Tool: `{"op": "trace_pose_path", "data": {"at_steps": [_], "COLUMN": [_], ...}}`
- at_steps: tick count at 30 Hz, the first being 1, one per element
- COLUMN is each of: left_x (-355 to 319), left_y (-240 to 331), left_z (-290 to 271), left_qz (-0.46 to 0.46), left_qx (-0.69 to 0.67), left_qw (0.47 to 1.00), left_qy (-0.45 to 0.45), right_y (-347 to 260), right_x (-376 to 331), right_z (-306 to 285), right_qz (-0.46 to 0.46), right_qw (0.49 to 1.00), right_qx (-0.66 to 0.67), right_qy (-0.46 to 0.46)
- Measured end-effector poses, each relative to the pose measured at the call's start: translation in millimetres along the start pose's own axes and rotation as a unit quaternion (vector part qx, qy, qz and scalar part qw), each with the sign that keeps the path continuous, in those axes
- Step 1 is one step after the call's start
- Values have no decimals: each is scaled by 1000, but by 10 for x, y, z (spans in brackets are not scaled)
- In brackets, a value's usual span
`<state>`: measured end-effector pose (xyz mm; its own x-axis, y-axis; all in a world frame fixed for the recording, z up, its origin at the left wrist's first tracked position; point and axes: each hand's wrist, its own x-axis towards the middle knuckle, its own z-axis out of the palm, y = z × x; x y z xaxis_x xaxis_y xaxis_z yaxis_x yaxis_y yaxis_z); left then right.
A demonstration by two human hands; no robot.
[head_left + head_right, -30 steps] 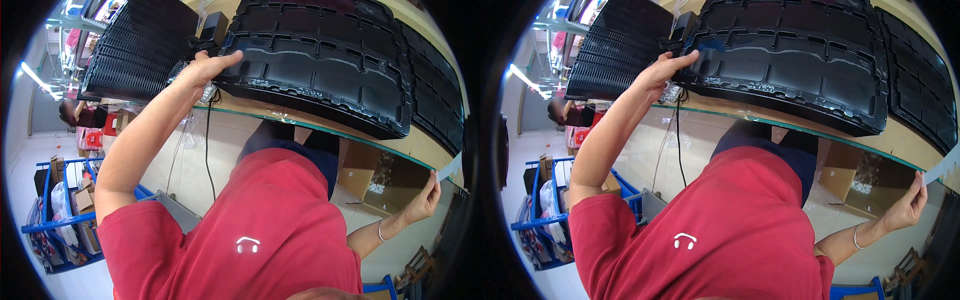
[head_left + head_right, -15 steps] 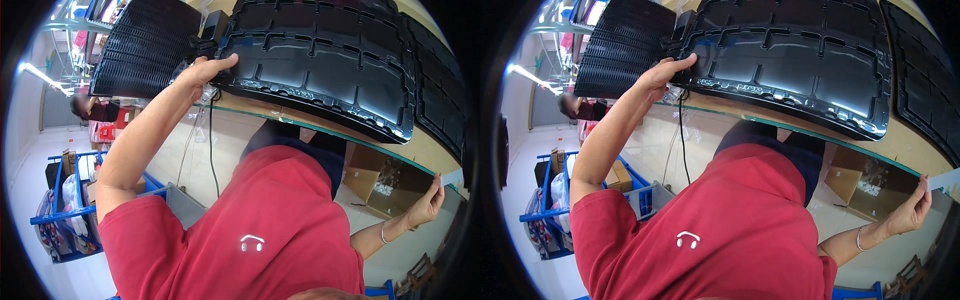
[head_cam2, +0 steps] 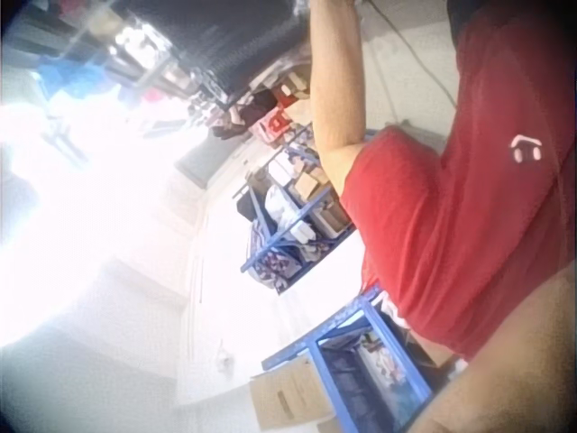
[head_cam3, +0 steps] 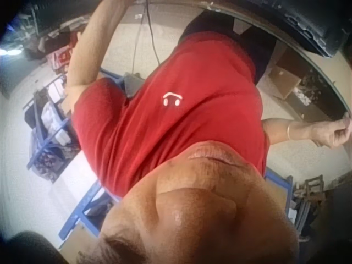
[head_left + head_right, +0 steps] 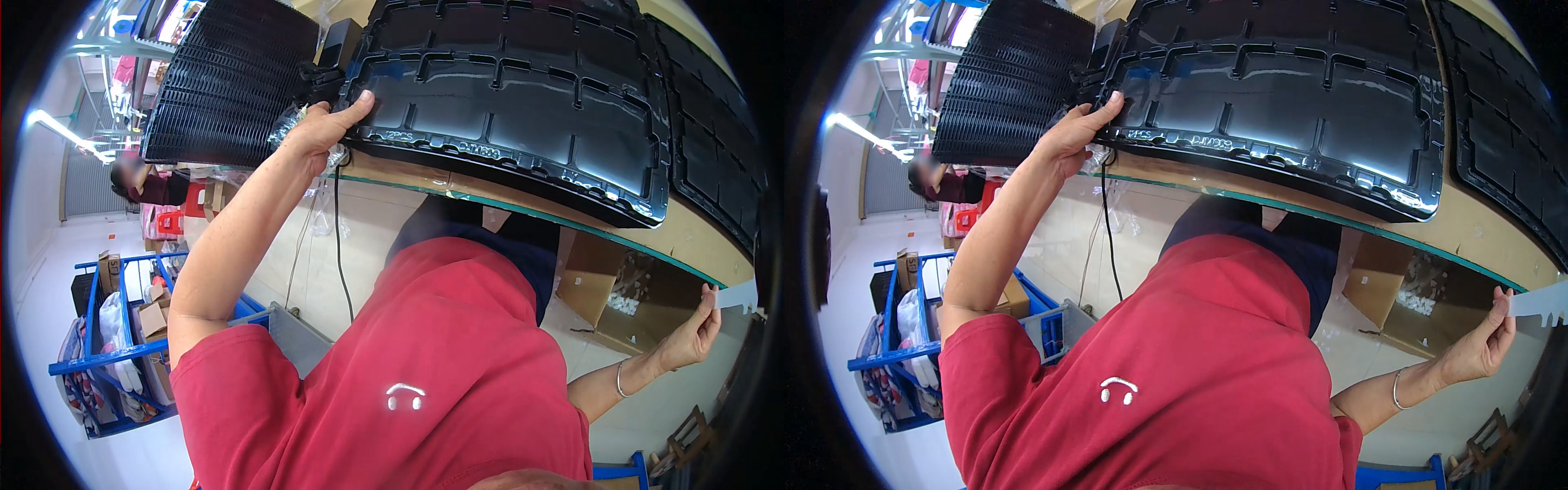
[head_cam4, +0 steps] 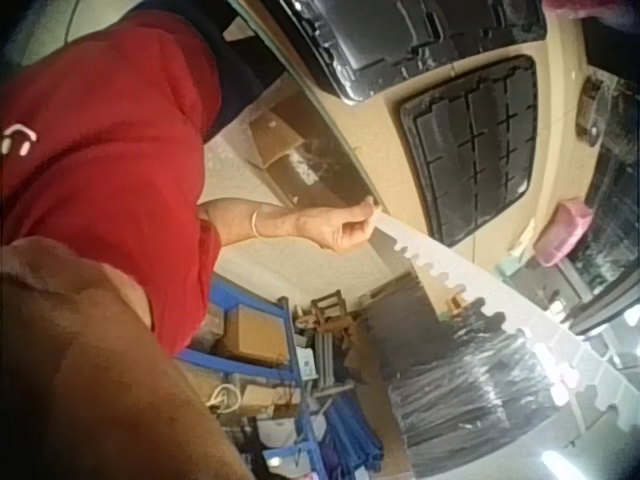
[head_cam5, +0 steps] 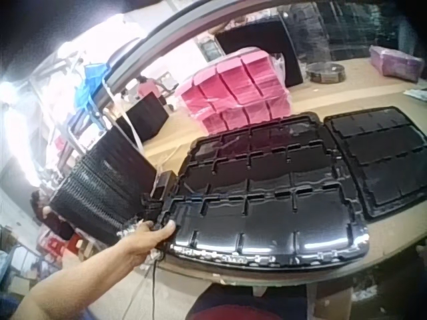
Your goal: The person assembles plastic trays by hand, applying pink foam padding and white adhesive strips to them.
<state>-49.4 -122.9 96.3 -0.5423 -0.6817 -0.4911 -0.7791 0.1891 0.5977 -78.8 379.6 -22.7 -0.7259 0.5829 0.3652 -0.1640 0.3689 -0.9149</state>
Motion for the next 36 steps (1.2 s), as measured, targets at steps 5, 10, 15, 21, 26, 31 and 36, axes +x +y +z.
{"op": "trace_pose_path", "data": {"at_steps": [5, 10, 15, 21, 26, 31, 36], "left_x": [45, 327, 269, 285, 167, 133, -22], "left_y": [-13, -129, -55, -88, -103, -134, -114], "left_z": [44, -58, -43, -98, -67, -113, -114], "left_qz": [21, 33, 42, 57, 71, 82, 48], "left_qx": [-34, -102, -102, -121, -141, -140, -34], "left_qw": [998, 994, 993, 988, 987, 987, 998], "left_qy": [40, -34, -43, -81, -13, 3, 18], "right_y": [-24, 3, 40, 69, 70, 60, 71], "right_x": [-43, -69, -88, -85, -92, -98, -94], "right_z": [-19, -46, -93, -80, -91, -65, -80], "right_qz": [7, 4, -1, 3, -3, 1, 1], "right_qw": [1000, 1000, 1000, 1000, 1000, 1000, 1000], "right_qx": [-1, -8, -8, -5, -5, -4, -4], "right_qy": [9, -1, -2, 5, 0, -6, -13]}}
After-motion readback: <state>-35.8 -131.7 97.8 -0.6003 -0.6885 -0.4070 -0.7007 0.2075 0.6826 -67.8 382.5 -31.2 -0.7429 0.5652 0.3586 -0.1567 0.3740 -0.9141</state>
